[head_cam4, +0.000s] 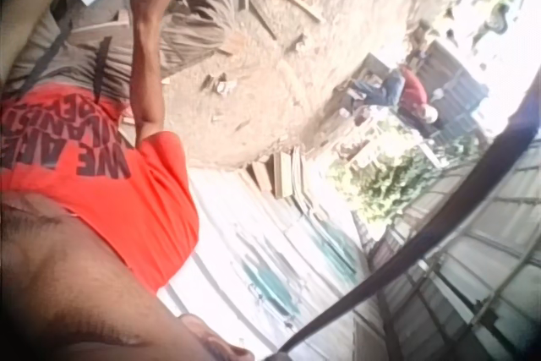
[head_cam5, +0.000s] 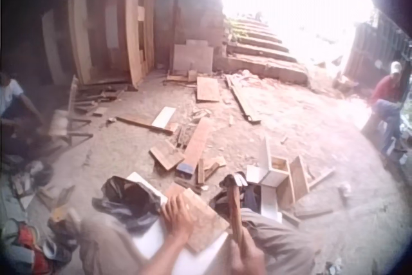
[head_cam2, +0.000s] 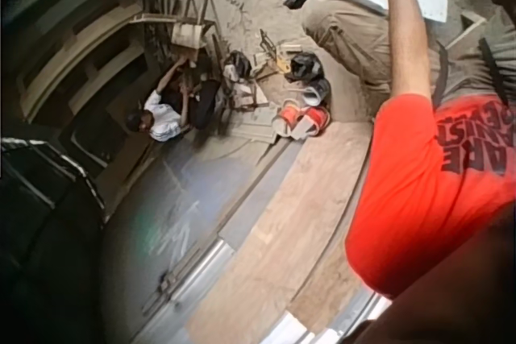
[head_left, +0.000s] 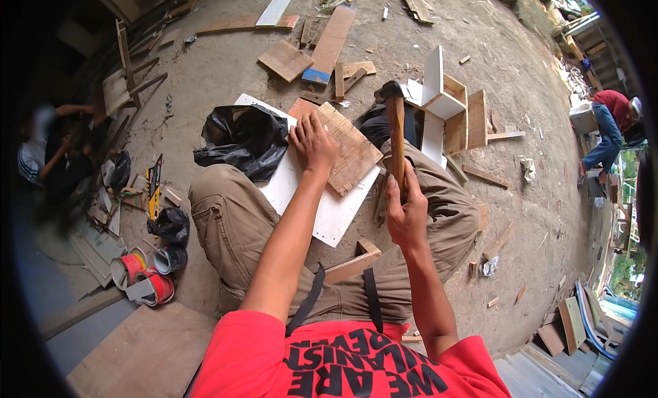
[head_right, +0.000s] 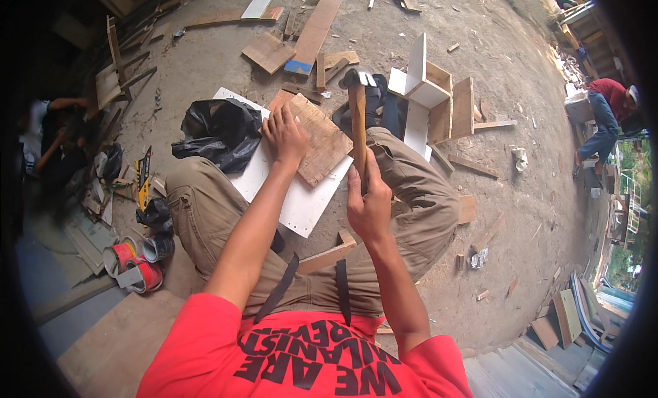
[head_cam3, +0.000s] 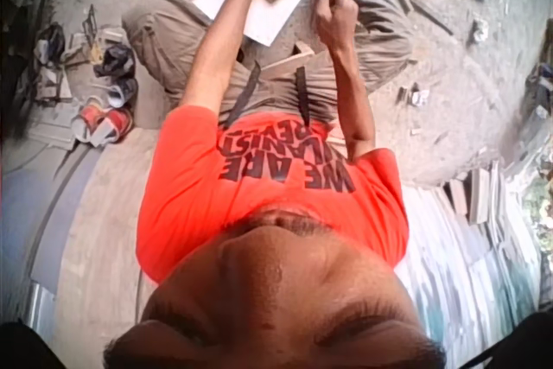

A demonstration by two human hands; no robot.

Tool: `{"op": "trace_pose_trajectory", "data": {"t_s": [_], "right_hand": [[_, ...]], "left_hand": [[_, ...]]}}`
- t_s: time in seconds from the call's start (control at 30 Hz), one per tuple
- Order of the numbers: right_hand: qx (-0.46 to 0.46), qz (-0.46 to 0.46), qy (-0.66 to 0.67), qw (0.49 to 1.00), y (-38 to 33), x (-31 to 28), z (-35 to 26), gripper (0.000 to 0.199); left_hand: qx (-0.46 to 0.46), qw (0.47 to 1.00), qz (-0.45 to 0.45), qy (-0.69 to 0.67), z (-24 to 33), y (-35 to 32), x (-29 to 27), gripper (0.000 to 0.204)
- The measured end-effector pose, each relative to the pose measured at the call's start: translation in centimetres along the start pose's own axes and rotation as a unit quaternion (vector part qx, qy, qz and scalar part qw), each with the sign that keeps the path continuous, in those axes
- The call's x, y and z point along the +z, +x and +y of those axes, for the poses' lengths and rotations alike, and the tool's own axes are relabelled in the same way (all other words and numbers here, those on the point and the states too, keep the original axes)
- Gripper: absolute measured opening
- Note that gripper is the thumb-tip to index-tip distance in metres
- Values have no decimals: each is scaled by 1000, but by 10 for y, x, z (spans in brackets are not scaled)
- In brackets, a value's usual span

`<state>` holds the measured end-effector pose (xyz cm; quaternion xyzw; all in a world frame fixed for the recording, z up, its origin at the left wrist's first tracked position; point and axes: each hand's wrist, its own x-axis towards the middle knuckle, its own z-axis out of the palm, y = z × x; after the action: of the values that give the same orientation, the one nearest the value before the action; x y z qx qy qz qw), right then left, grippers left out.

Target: The person sits on the floor and uses a hammer to repeatedly strike a small wooden board placed on a white surface. The person adjusts the board's position and orientation between strikes, continuing the hammering throughout the clip.

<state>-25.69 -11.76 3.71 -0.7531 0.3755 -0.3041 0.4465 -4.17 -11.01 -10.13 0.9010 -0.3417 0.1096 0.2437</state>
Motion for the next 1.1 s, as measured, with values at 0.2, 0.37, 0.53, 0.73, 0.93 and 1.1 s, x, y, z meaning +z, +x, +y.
{"op": "trace_pose_trajectory", "data": {"t_s": [0.2,0.37,0.53,0.73,0.93,1.1], "right_hand": [[-54,42,76,995,41,-5,-41,48],[7,-40,-30,999,9,19,28,44],[68,-78,-28,994,-8,-5,-3,44],[-29,12,138,990,19,-23,-66,47],[-60,-10,-36,998,17,11,21,46],[114,-81,-40,989,-18,-33,0,44]], "left_hand": [[0,1000,13,-8,-1,-4,1,52],[4,1000,9,-22,1,-6,2,52],[9,1000,24,-3,-1,-3,0,53],[9,999,38,-9,-7,-11,3,55],[6,1000,16,-15,4,-9,-2,53],[1,999,33,3,-1,-14,0,52]]}}
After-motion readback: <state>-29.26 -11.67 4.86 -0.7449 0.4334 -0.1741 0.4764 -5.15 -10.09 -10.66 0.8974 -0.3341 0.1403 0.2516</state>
